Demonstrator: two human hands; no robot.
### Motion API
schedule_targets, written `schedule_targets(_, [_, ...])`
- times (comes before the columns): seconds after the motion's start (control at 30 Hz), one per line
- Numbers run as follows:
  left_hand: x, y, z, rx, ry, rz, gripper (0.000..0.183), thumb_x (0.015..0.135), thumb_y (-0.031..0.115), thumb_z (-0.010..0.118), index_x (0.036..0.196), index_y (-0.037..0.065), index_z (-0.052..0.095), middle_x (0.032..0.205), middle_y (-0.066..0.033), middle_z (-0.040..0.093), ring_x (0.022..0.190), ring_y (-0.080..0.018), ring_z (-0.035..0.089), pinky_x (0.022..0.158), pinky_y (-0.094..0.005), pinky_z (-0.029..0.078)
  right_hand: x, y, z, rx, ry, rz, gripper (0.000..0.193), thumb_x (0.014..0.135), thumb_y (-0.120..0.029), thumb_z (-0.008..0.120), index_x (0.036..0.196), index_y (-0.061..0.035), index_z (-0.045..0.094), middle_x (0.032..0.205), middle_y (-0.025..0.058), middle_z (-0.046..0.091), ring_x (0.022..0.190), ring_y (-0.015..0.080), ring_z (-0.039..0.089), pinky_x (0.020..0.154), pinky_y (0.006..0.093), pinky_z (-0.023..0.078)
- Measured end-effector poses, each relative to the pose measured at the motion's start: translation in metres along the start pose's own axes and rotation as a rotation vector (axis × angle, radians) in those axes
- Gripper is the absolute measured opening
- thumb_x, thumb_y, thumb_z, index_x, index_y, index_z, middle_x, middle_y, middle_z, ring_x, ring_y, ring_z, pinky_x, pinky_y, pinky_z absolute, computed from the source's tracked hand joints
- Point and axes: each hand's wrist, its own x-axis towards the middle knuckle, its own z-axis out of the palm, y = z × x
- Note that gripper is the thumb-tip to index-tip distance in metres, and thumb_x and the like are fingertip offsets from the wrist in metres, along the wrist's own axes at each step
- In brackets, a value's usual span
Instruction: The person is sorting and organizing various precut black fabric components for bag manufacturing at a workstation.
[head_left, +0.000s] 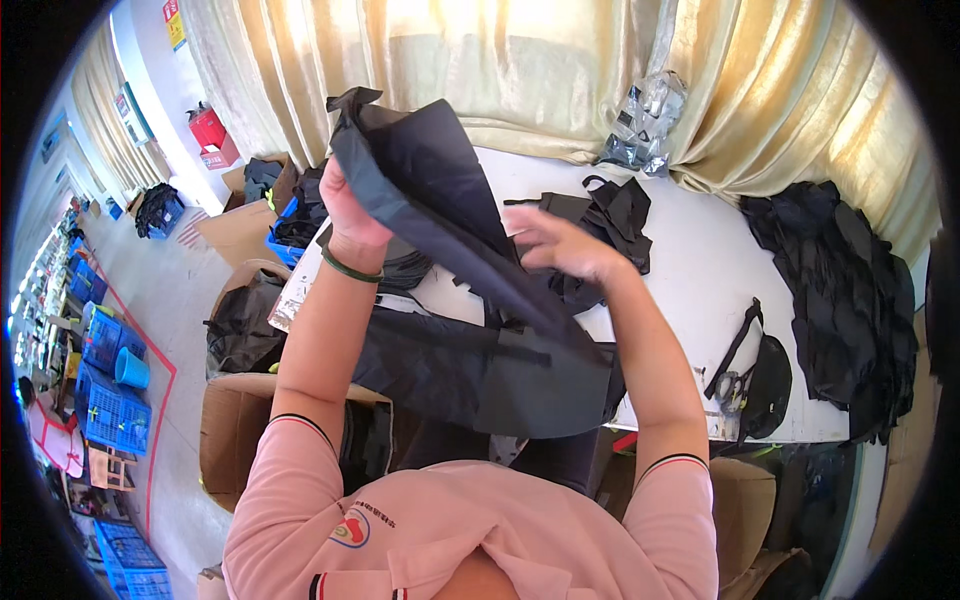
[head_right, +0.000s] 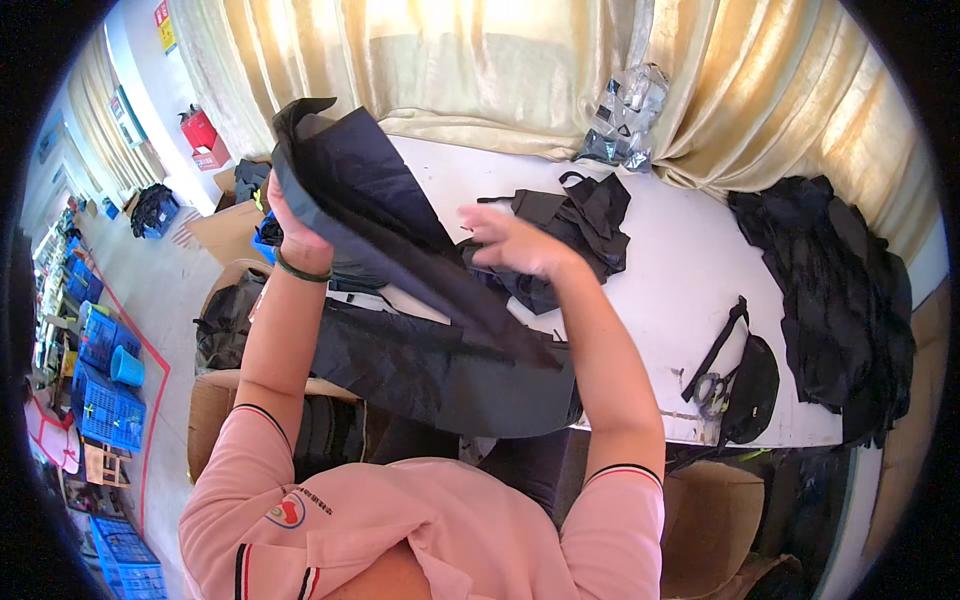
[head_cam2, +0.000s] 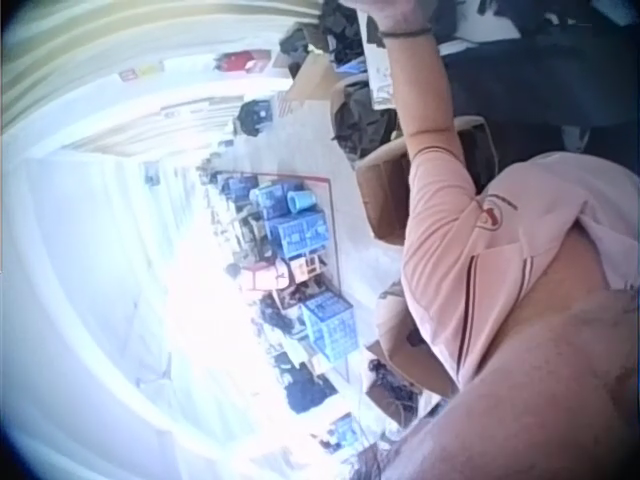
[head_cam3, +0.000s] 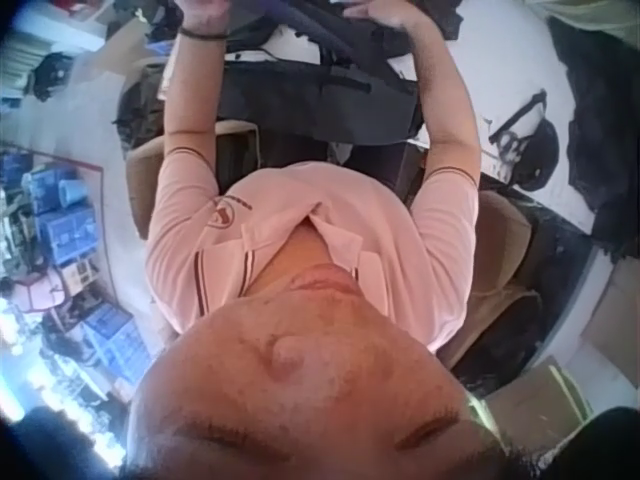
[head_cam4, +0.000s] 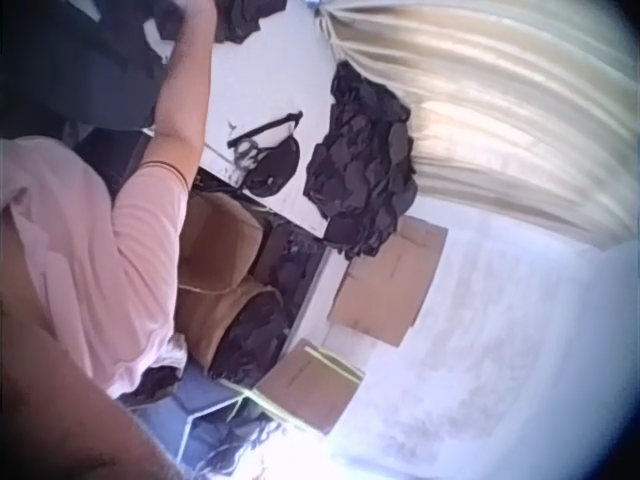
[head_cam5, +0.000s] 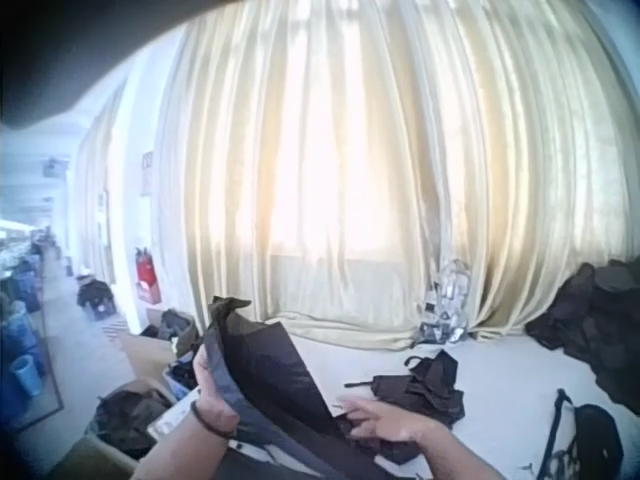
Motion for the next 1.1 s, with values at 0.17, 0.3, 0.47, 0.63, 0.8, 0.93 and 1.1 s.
schedule_targets(0.17, [-0.027, 0.015, -0.031, 0.092, 0.357, 0.126, 0.043, 0.097, 0.031, 0.043, 0.123, 0.003, 0.061, 0.125, -0.0137, 0.063, 0.117, -0.0313, 0.057, 0.108, -0.0452, 0.039, -0.007, 0.021, 0.049, 0.048, -0.481, 0.107, 0.046, 0.086, -0.001, 0.060, 0.132, -0.0013, 0.053, 0.125, 0.0060, 0.062, 0.112, 0.0185, 0.058, 0.099, 0.0327, 0.045])
schedule_targets(0.3, [-0.047, 0.035, -0.041, 0.433, 0.352, 0.321, 0.043, 0.097, 0.030, 0.042, 0.125, 0.004, 0.059, 0.126, -0.0128, 0.062, 0.119, -0.0306, 0.056, 0.107, -0.0435, 0.040, -0.026, 0.048, 0.062, 0.400, -0.486, 0.338, 0.032, 0.097, -0.020, 0.055, 0.125, -0.0029, 0.058, 0.105, 0.0043, 0.067, 0.092, 0.0131, 0.064, 0.084, 0.0294, 0.052])
schedule_targets(0.47, [-0.096, 0.046, -0.039, 0.365, 0.419, 0.230, 0.042, 0.096, 0.029, 0.042, 0.126, 0.004, 0.059, 0.126, -0.0123, 0.062, 0.119, -0.0300, 0.057, 0.107, -0.0432, 0.040, -0.052, 0.068, 0.087, 0.605, -0.355, 0.416, 0.028, 0.090, -0.008, 0.063, 0.117, -0.0039, 0.058, 0.088, -0.0037, 0.057, 0.080, 0.0069, 0.055, 0.074, 0.0228, 0.048])
schedule_targets(0.63, [-0.135, 0.055, -0.040, 0.268, 0.470, 0.159, 0.042, 0.096, 0.027, 0.042, 0.126, 0.004, 0.059, 0.125, -0.0117, 0.062, 0.118, -0.0293, 0.057, 0.107, -0.0428, 0.040, -0.061, 0.065, 0.086, 0.283, -0.226, 0.315, 0.039, 0.080, 0.001, 0.073, 0.116, -0.0015, 0.059, 0.100, -0.0027, 0.060, 0.093, 0.0065, 0.056, 0.084, 0.0234, 0.047])
schedule_targets(0.8, [-0.193, 0.094, -0.100, 0.199, 0.548, 0.246, 0.046, 0.092, 0.026, 0.044, 0.130, 0.003, 0.055, 0.133, -0.0119, 0.057, 0.125, -0.0294, 0.052, 0.112, -0.0423, 0.034, -0.052, 0.062, 0.080, -0.022, -0.107, 0.099, 0.023, 0.080, -0.005, 0.073, 0.099, 0.0012, 0.061, 0.087, 0.0015, 0.064, 0.081, 0.0073, 0.056, 0.075, 0.0254, 0.048])
schedule_targets(0.93, [-0.180, 0.067, -0.103, 0.147, 0.633, 0.242, 0.045, 0.090, 0.030, 0.045, 0.124, 0.004, 0.058, 0.126, -0.0155, 0.061, 0.112, -0.0348, 0.060, 0.098, -0.0540, 0.045, -0.051, 0.028, 0.081, -0.348, -0.082, 0.065, 0.026, 0.080, -0.005, 0.072, 0.103, -0.0005, 0.060, 0.089, 0.0066, 0.063, 0.080, 0.0120, 0.059, 0.077, 0.0273, 0.049])
schedule_targets(1.1, [-0.135, 0.041, -0.057, -0.008, 0.438, -0.036, 0.047, 0.087, 0.033, 0.048, 0.122, 0.003, 0.060, 0.121, -0.0166, 0.063, 0.103, -0.0382, 0.064, 0.085, -0.0562, 0.052, -0.020, -0.066, 0.087, -0.626, 0.245, -0.434, 0.054, 0.080, -0.007, 0.072, 0.129, -0.0076, 0.050, 0.120, 0.0140, 0.054, 0.104, 0.0276, 0.058, 0.091, 0.0366, 0.048])
